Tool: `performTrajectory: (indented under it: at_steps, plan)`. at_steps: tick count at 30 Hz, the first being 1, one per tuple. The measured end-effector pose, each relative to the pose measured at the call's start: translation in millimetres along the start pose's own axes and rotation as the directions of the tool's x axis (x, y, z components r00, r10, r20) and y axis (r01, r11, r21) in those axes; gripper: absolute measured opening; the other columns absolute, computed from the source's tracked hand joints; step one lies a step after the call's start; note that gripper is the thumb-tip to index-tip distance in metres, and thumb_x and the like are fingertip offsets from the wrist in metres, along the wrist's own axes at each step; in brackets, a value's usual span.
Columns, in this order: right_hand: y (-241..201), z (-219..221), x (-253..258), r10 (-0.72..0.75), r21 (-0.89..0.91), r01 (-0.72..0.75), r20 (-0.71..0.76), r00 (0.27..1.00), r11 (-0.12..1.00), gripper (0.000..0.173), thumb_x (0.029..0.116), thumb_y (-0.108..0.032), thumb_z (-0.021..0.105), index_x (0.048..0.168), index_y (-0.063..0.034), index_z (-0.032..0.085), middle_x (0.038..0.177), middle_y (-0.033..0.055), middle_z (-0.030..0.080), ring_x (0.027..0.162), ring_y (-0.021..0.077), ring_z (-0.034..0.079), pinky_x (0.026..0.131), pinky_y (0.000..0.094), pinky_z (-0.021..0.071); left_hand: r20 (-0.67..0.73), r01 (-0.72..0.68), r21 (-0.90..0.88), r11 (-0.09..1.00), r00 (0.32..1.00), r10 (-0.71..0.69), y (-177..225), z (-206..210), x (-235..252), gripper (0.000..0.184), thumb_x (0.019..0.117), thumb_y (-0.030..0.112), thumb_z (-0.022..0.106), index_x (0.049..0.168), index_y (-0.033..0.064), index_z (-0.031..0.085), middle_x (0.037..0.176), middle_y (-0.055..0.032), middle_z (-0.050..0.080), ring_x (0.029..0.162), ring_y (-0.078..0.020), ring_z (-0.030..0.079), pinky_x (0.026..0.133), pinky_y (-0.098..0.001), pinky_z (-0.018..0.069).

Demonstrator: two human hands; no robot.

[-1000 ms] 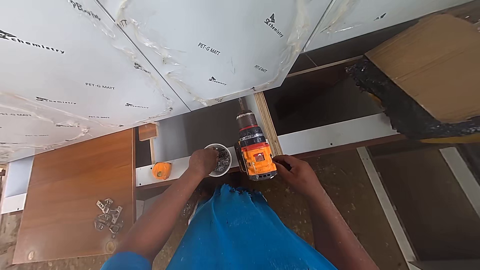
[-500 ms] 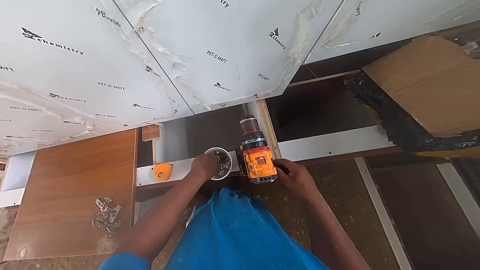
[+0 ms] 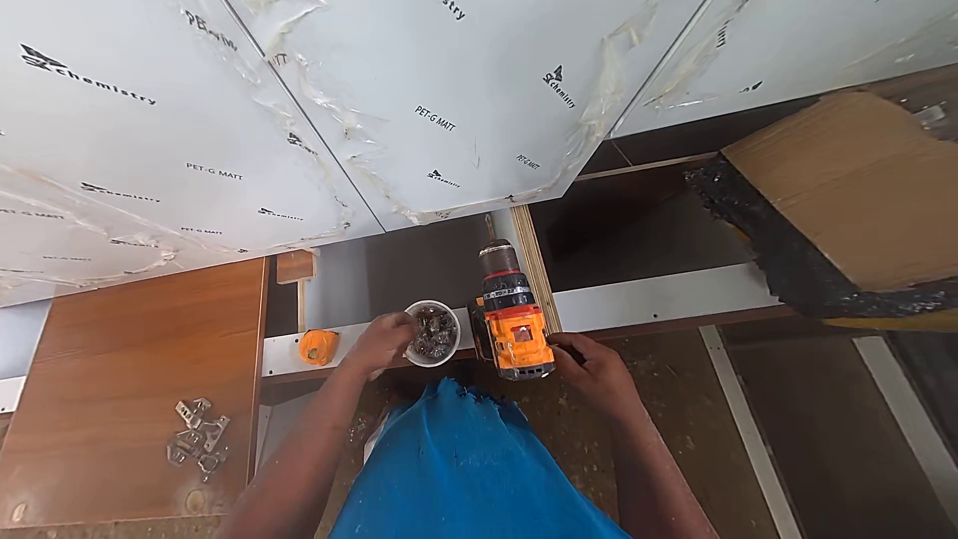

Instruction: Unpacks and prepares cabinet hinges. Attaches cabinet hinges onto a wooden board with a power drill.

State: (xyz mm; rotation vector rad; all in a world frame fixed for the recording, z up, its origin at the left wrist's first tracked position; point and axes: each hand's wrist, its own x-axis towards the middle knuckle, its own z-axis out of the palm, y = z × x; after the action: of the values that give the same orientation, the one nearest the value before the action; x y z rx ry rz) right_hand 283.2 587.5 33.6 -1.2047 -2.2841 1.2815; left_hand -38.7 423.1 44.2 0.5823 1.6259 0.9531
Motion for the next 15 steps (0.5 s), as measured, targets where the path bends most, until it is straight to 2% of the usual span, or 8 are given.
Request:
performTrajectory:
  at_steps: [2,6,8,9,11,12,13,15]
  plan:
    - [2,1,-2,0.006,-0.006,-0.006,-0.006,1.000,1.000,0.031,0.1013,-0.028,0.055,0.113,-0.0057,0.073,0.099,0.0055,0.073,0.083,0.0045,0.065,0.077,0.0226,0.0539,0.095,0.023,-0.460,0.888,0.995,0.023,-16,-2,-9,0.017,0.1008,0.014,0.041,0.089,0.0167,0.053,0.063,0.0093,0.049,0.047,0.0008,0.043,0.043,-0.0142,0.0375]
    - [-6,3,0,0.012,-0.014,-0.012,0.017,1.000,1.000,0.029,0.1005,-0.027,0.056,0.112,-0.0061,0.073,0.097,0.0047,0.073,0.082,0.0036,0.065,0.077,0.0226,0.0534,0.140,-0.026,-0.538,0.842,0.983,0.120,-20,0,-5,0.025,0.0958,0.019,0.032,0.088,0.0172,0.056,0.072,0.0052,0.059,0.050,-0.0008,0.048,0.044,-0.0151,0.0375]
    - [-11,4,5,0.001,-0.026,0.000,0.038,0.999,1.000,0.030,0.1006,-0.028,0.056,0.113,-0.0063,0.073,0.095,0.0044,0.073,0.080,0.0046,0.064,0.076,0.0245,0.0536,-0.006,-0.082,-0.242,0.967,0.996,0.083,-5,5,-1,0.029,0.1020,0.013,0.033,0.088,0.0106,0.058,0.069,0.0044,0.057,0.049,-0.0020,0.047,0.045,-0.0168,0.0389]
    - [-14,3,7,-0.002,-0.030,0.004,0.045,0.999,1.000,0.030,0.1008,-0.028,0.057,0.113,-0.0061,0.073,0.095,0.0049,0.072,0.080,0.0060,0.064,0.076,0.0263,0.0536,-0.075,-0.074,0.057,0.996,0.994,0.079,5,8,3,0.026,0.1043,0.013,0.042,0.089,0.0073,0.061,0.070,0.0017,0.057,0.055,-0.0062,0.049,0.052,-0.0218,0.0421]
    - [-18,2,12,0.003,-0.032,-0.001,0.064,0.998,0.999,0.030,0.1011,-0.028,0.057,0.114,-0.0065,0.073,0.093,0.0053,0.072,0.078,0.0079,0.064,0.075,0.0287,0.0540,-0.061,0.025,0.616,0.787,0.998,0.016,24,16,11,0.029,0.1048,0.025,0.054,0.112,0.0033,0.071,0.101,-0.0136,0.070,0.095,-0.0251,0.067,0.090,-0.0458,0.0524]
    - [-20,1,14,0.002,-0.038,0.001,0.068,0.998,0.999,0.030,0.1009,-0.028,0.056,0.115,-0.0069,0.073,0.092,0.0046,0.072,0.077,0.0074,0.064,0.074,0.0281,0.0536,-0.036,0.055,0.771,0.635,0.998,-0.042,29,23,15,0.034,0.1040,0.029,0.054,0.123,0.0061,0.069,0.117,-0.0162,0.070,0.113,-0.0308,0.066,0.101,-0.0536,0.0498]
    - [-22,0,15,-0.007,-0.039,0.009,0.067,0.998,0.999,0.030,0.1010,-0.028,0.055,0.114,-0.0068,0.072,0.090,0.0038,0.071,0.075,0.0063,0.062,0.072,0.0267,0.0523,-0.020,0.067,0.856,0.513,0.995,-0.098,30,30,19,0.038,0.1038,0.032,0.054,0.132,0.0078,0.065,0.128,-0.0174,0.068,0.124,-0.0345,0.062,0.106,-0.0580,0.0465]
    - [-22,0,15,-0.024,-0.035,0.026,0.056,0.998,0.999,0.032,0.1008,-0.028,0.053,0.114,-0.0068,0.072,0.087,0.0020,0.069,0.072,0.0039,0.060,0.069,0.0237,0.0507,-0.004,0.060,0.925,0.375,0.989,-0.150,29,39,25,0.038,0.1041,0.032,0.052,0.130,0.0076,0.065,0.131,-0.0185,0.066,0.126,-0.0379,0.060,0.103,-0.0608,0.0468]
